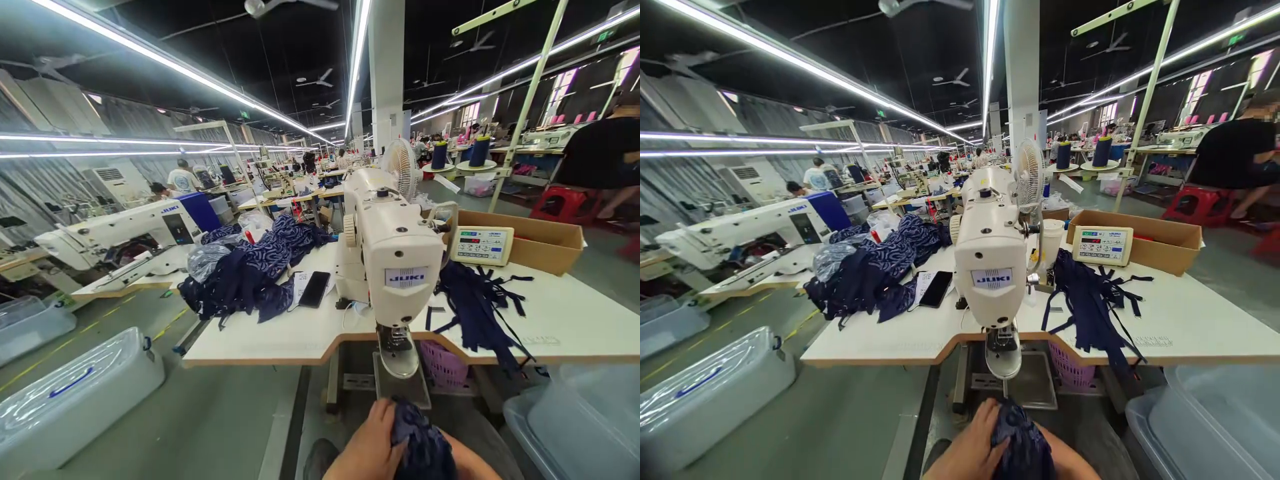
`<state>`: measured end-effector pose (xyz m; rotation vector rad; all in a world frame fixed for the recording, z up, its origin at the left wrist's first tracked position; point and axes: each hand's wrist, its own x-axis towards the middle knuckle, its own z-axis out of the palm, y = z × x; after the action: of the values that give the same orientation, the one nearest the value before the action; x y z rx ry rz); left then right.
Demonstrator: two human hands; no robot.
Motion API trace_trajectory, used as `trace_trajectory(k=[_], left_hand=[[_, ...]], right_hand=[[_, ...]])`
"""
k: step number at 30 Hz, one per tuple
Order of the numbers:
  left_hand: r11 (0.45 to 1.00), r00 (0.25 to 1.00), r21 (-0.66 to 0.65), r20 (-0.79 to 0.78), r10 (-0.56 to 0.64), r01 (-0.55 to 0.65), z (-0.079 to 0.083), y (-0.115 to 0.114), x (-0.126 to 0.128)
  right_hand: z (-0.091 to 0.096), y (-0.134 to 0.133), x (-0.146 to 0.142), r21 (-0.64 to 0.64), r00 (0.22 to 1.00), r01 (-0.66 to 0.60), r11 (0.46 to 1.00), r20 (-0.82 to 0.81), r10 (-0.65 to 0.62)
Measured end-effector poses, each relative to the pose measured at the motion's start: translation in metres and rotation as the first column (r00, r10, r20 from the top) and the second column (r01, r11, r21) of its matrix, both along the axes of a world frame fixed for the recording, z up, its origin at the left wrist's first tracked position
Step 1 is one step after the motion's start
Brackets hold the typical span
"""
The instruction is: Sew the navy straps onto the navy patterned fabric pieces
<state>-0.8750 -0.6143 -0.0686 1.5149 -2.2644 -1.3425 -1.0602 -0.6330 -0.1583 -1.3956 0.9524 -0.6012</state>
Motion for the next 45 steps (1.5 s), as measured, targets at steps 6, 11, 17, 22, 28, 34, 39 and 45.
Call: trace_trajectory(k=[6, 11, 17, 22, 28, 34, 39, 45], left_hand=[[0.98, 0.973, -0.156, -0.216, 0.085, -0.12, 0.038, 0.034, 0.022], [0.955, 0.906, -0.223, -0.414, 0.09, -0.197, 0.055, 0.047, 0.022], [0.881, 0.948, -0.441, -0.317, 0.026, -0.172, 0.061, 0.055, 0.0], [0.869, 0.863, -0.296, -0.442, 0.243, -0.396, 0.061, 0.055, 0.017], [0.918, 0.967, -0.311, -0.133, 0.216, -0.248, 0.071, 0.05, 0.042], [0.991, 0.945, -0.105, -0.325, 0.044, -0.083, 0.066, 0.038, -0.002], [0.996, 0.925, 0.08, -0.372, 0.076, -0.05, 0.067, 0.021, -0.038], [0.995, 0.841, 0.088, -0.541, 0.015, 0.039, 0.083, 0.002, -0.033]], right_hand=[[0.027, 0.004, -0.03, 0.049, 0.972, 0.202, 0.978, 0.114, -0.206], [0.055, 0.01, -0.051, -0.278, 0.912, 0.409, 0.869, 0.101, -0.397], [0.066, 0.065, -0.005, -0.18, 0.984, 0.002, 0.984, 0.175, 0.03], [0.074, 0.046, -0.034, -0.162, 0.968, 0.087, 0.983, 0.248, -0.045], [0.105, 0.019, -0.076, -0.277, 0.992, 0.125, 0.953, 0.045, -0.118], [0.156, 0.032, -0.036, -0.485, 0.958, -0.217, 0.847, -0.273, 0.089], [0.159, 0.01, -0.05, -0.548, 0.989, -0.047, 0.835, -0.143, -0.038], [0.123, -0.01, -0.079, -0.234, 0.97, -0.243, 0.941, -0.069, 0.233]])
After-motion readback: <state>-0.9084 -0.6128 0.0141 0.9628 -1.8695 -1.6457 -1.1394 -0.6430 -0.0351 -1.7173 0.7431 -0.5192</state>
